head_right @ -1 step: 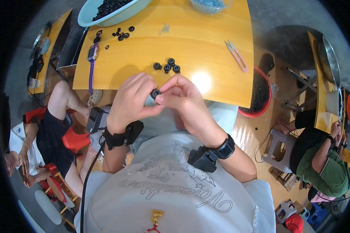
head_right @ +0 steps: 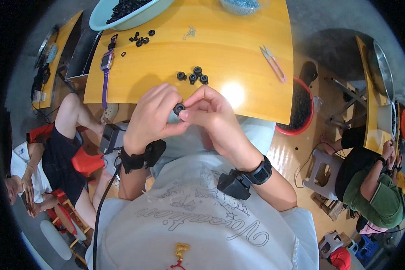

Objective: Assembling small black plastic components by hand at a table.

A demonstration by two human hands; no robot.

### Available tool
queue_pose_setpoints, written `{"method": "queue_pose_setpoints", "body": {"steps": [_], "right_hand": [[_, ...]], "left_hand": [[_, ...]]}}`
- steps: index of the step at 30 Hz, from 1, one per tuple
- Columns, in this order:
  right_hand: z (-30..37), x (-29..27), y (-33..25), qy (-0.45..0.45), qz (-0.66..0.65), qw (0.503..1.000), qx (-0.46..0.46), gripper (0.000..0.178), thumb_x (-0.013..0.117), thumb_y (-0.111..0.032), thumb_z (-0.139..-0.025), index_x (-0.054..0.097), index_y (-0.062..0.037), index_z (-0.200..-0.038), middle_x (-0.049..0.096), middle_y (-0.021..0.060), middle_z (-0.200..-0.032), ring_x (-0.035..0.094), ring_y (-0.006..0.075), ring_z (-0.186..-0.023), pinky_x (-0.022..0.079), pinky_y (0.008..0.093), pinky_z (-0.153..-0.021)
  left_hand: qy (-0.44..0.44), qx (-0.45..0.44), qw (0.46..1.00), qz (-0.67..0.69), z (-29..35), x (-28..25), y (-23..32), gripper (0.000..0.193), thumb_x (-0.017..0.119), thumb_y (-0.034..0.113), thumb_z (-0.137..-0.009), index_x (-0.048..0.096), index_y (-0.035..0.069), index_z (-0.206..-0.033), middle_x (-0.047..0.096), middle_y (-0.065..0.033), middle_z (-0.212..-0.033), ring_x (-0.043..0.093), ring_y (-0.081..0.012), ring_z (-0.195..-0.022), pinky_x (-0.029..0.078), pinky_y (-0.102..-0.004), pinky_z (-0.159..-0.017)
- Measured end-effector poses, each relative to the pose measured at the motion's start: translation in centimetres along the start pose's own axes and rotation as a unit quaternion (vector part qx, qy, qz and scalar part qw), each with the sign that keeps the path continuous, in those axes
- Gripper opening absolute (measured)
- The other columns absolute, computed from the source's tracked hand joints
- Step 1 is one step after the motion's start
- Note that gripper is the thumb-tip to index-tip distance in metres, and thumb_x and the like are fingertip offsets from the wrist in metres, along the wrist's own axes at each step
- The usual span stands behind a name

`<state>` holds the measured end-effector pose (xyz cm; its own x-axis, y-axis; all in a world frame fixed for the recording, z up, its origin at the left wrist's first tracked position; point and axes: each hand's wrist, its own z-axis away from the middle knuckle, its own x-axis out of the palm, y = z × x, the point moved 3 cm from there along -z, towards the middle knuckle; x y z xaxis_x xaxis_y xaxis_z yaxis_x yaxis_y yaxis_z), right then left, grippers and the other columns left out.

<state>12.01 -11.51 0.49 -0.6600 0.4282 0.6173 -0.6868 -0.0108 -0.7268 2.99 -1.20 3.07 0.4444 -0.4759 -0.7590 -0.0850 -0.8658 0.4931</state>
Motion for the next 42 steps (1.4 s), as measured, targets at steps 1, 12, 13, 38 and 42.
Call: {"method": "queue_pose_setpoints", "body": {"steps": [1,12,13,38,42], "right_hand": [[0.1,0.0,-0.1,0.001,-0.001,1.000,0.002,0.017,0.060,0.004,-0.072,0.050,-0.0023,-0.084,0.059,0.0084,-0.078,0.057,0.0123,-0.071,0.043,0.0226,-0.067],[1.1,0.1,-0.4,0.003,-0.044,0.999,-0.018,0.015,0.060,0.005,-0.072,0.049,-0.0047,-0.073,0.059,0.0061,-0.073,0.058,0.0099,-0.066,0.039,0.0188,-0.061],[1.2,0.1,-0.4,0.004,-0.045,0.999,-0.017,0.015,0.060,0.005,-0.072,0.049,-0.0047,-0.073,0.059,0.0061,-0.073,0.058,0.0099,-0.066,0.039,0.0188,-0.061],[1.2,1.3,-1.8,-0.171,0.257,0.867,-0.391,0.041,0.070,-0.024,-0.061,0.051,-0.0056,-0.092,0.051,0.0083,-0.090,0.049,0.0232,-0.092,0.040,0.0335,-0.081],[1.4,2.2,-2.4,-0.185,0.276,0.845,-0.418,0.038,0.067,-0.024,-0.063,0.050,-0.0045,-0.091,0.053,0.0040,-0.076,0.049,0.0229,-0.087,0.041,0.0323,-0.077]], "left_hand": [[-0.001,-0.001,1.000,0.001,0.0,0.1,-0.1,0.032,0.065,0.024,-0.062,0.044,0.002,-0.072,0.040,-0.0122,-0.066,0.044,-0.0299,-0.062,0.035,-0.0370,-0.054],[0.032,0.055,0.998,0.017,0.2,1.1,0.7,0.039,0.056,0.038,-0.074,0.042,0.002,-0.073,0.039,-0.0118,-0.069,0.040,-0.0297,-0.063,0.033,-0.0360,-0.058],[0.031,0.054,0.998,0.018,0.2,1.2,0.7,0.039,0.056,0.038,-0.074,0.042,0.002,-0.073,0.039,-0.0118,-0.069,0.040,-0.0297,-0.063,0.033,-0.0360,-0.058],[0.147,0.031,0.963,0.222,0.4,3.6,4.5,0.025,0.061,0.019,-0.063,0.048,0.006,-0.080,0.050,-0.0071,-0.082,0.049,-0.0207,-0.075,0.038,-0.0310,-0.064],[0.232,0.059,0.935,0.263,0.2,5.5,4.0,0.026,0.064,0.028,-0.068,0.046,0.009,-0.072,0.045,-0.0074,-0.074,0.043,-0.0275,-0.070,0.034,-0.0371,-0.062]]}}
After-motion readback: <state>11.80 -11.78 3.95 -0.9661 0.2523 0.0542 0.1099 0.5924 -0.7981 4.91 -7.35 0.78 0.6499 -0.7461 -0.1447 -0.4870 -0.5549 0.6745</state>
